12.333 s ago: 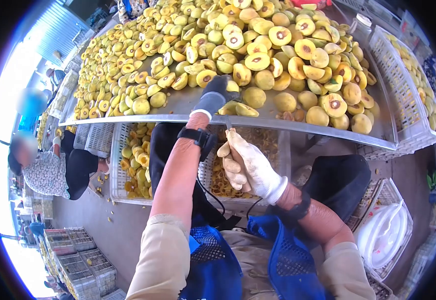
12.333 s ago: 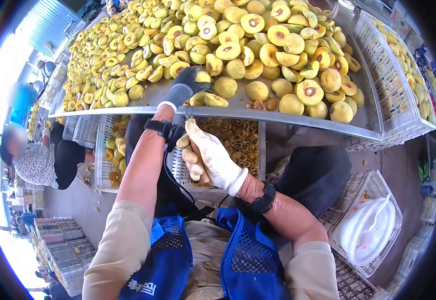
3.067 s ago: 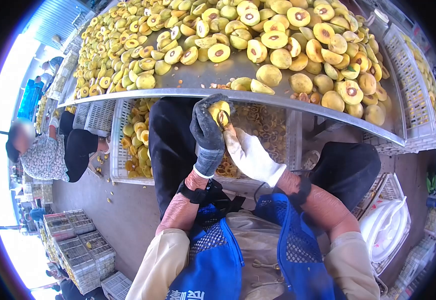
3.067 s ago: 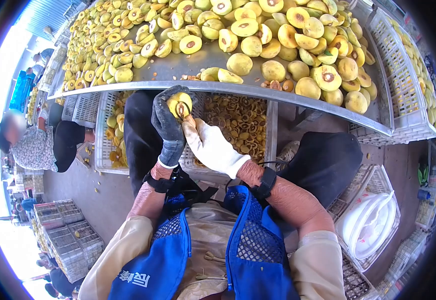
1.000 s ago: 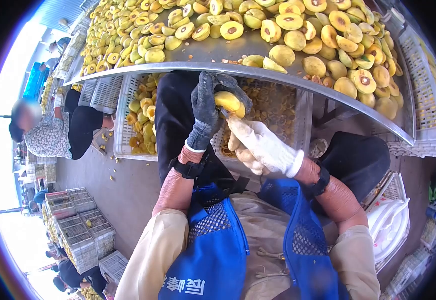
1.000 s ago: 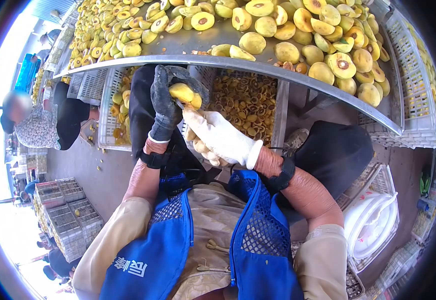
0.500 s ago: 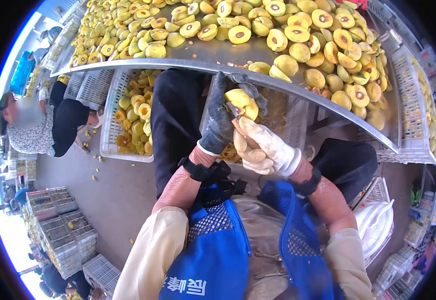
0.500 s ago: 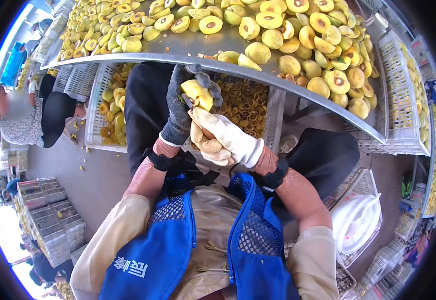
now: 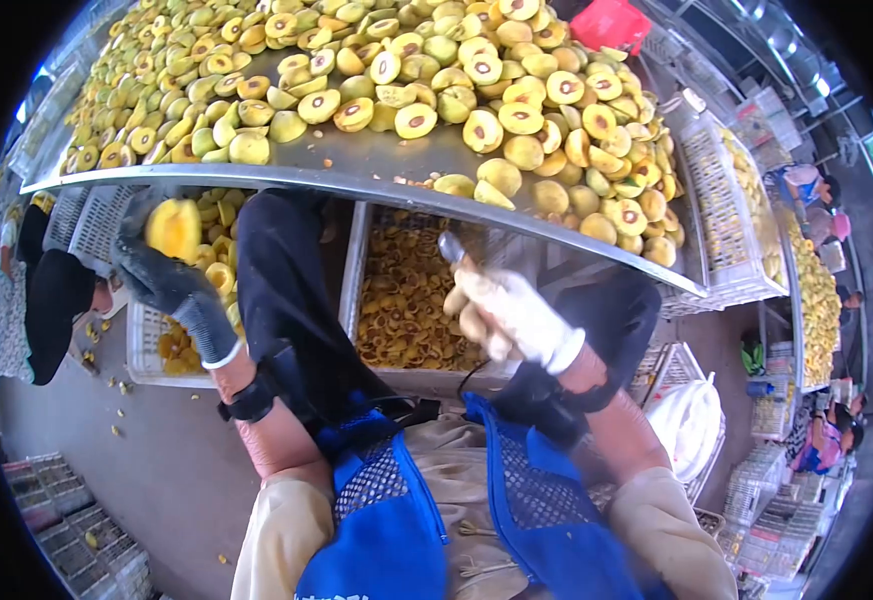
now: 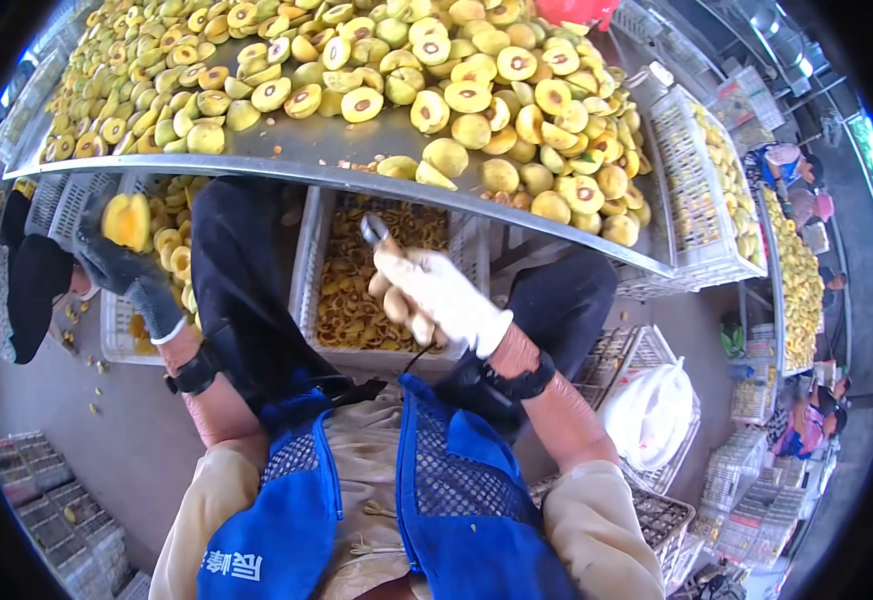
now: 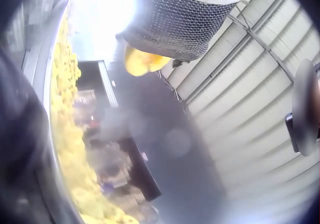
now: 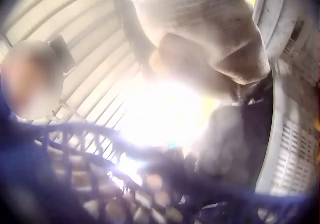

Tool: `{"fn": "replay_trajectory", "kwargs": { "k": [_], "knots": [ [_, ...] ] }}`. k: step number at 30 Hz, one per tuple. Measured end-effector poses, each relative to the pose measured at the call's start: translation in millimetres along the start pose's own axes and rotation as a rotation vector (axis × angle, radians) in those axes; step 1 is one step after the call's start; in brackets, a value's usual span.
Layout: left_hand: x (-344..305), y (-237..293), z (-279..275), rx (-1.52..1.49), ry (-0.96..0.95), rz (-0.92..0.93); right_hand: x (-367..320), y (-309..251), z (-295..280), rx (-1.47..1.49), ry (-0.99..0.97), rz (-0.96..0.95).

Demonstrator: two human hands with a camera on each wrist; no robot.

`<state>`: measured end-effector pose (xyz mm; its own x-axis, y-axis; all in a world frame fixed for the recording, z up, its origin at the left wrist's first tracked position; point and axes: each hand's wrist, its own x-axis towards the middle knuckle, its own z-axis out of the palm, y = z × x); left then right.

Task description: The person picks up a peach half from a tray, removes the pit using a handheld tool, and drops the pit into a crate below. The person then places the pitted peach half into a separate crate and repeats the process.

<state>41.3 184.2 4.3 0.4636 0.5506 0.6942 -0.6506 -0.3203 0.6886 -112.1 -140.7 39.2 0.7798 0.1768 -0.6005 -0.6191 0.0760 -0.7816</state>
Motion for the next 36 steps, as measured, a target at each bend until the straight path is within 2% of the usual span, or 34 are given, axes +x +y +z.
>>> {"fn": "replay_trajectory", "kwargs": {
  "k": [1,2,4,6,7,8,9,11,12,13,14,15,17,18,20,21,23,25,26,29,31,32,33,34,35,36],
  "knots": [
    [11.8,-68.9,-33.4,0.511,0.077,0.441,4.8,-8.7,-6.3,-0.115,0.092,-0.111],
    [20.5,-45.1,-32.8,0.532,-0.008,0.263,8.2,-22.4,-10.3,-0.287,0.217,-0.221],
    [23.9,-24.3,-30.1,0.6,-0.049,0.229,22.1,-44.2,-24.0,-0.618,0.499,-0.288],
    [13.1,6.0,-10.3,0.509,-0.167,0.373,54.6,-47.1,-54.6,-0.973,0.708,-0.43],
    [2.7,23.5,1.4,0.466,-0.223,0.443,64.6,-52.9,-61.7,-1.11,0.711,-0.393],
    [-12.0,35.9,13.9,0.356,-0.288,0.38,71.0,-59.3,-64.5,-1.247,0.709,-0.353],
    [-27.6,44.6,25.7,0.245,-0.352,0.319,74.0,-65.4,-61.5,-1.232,0.652,-0.27],
    [-51.8,54.7,37.5,0.438,-0.669,0.364,79.5,-75.3,-52.9,-1.19,0.537,-0.105],
    [-70.4,59.5,57.5,0.063,-0.623,0.278,86.3,-75.1,-58.6,-1.215,0.554,-0.124],
    [-109.3,51.8,75.2,-0.453,-0.619,-0.238,96.7,-69.3,-72.2,-1.239,0.571,-0.143],
    [-125.1,45.2,82.1,-0.7,-0.674,-0.534,105.6,-62.4,-85.4,-1.263,0.589,-0.162],
    [-140.9,38.6,89.1,-0.919,-0.652,-0.857,112.9,-54.3,-97.3,-1.239,0.628,-0.227],
    [-143.7,35.2,94.0,-0.824,-0.84,-1.05,116.5,-44.8,-112.4,-1.079,0.673,-0.31],
    [-143.8,34.8,94.8,-0.789,-0.833,-1.076,111.5,-46.2,-110.2,-0.944,0.679,-0.334],
    [-142.5,33.0,96.0,-0.715,-0.82,-1.124,95.9,-46.6,-105.7,-0.458,0.609,-0.293],
    [-145.0,29.2,98.1,-0.752,-0.778,-1.111,95.3,-42.2,-99.4,-0.113,0.564,-0.465],
    [-154.9,19.0,100.0,-0.809,-0.698,-1.098,79.1,-53.0,-74.4,-0.18,0.615,-0.515],
    [-150.4,15.6,99.4,-0.857,-0.738,-0.816,71.0,-55.1,-51.2,-0.241,0.645,-0.551],
    [-147.7,14.8,95.3,-0.868,-0.766,-0.683,68.3,-57.6,-35.1,-0.247,0.587,-0.576],
    [-137.9,26.8,92.1,-0.983,-0.728,-0.734,77.9,-53.5,4.7,-0.277,0.408,-0.664],
    [-134.2,19.2,85.5,-0.635,-0.803,-0.387,84.8,-51.0,38.7,-0.551,0.485,-0.661],
    [-129.3,5.2,82.7,-0.379,-0.815,-0.024,97.6,-43.7,45.1,-0.583,0.483,-0.822],
    [-117.8,1.7,80.4,-0.117,-0.722,0.317,97.2,-44.4,53.6,-0.549,0.432,-0.811],
    [-113.0,3.5,73.8,-0.175,-0.768,0.133,94.6,-47.6,61.5,-0.516,0.376,-0.8],
    [-107.5,6.5,66.9,-0.232,-0.79,-0.055,94.6,-49.5,63.1,-0.513,0.342,-0.7],
    [-100.1,4.9,61.8,-0.114,-0.811,-0.012,91.1,-51.9,67.3,-0.459,0.315,-0.674]
  ]
}}
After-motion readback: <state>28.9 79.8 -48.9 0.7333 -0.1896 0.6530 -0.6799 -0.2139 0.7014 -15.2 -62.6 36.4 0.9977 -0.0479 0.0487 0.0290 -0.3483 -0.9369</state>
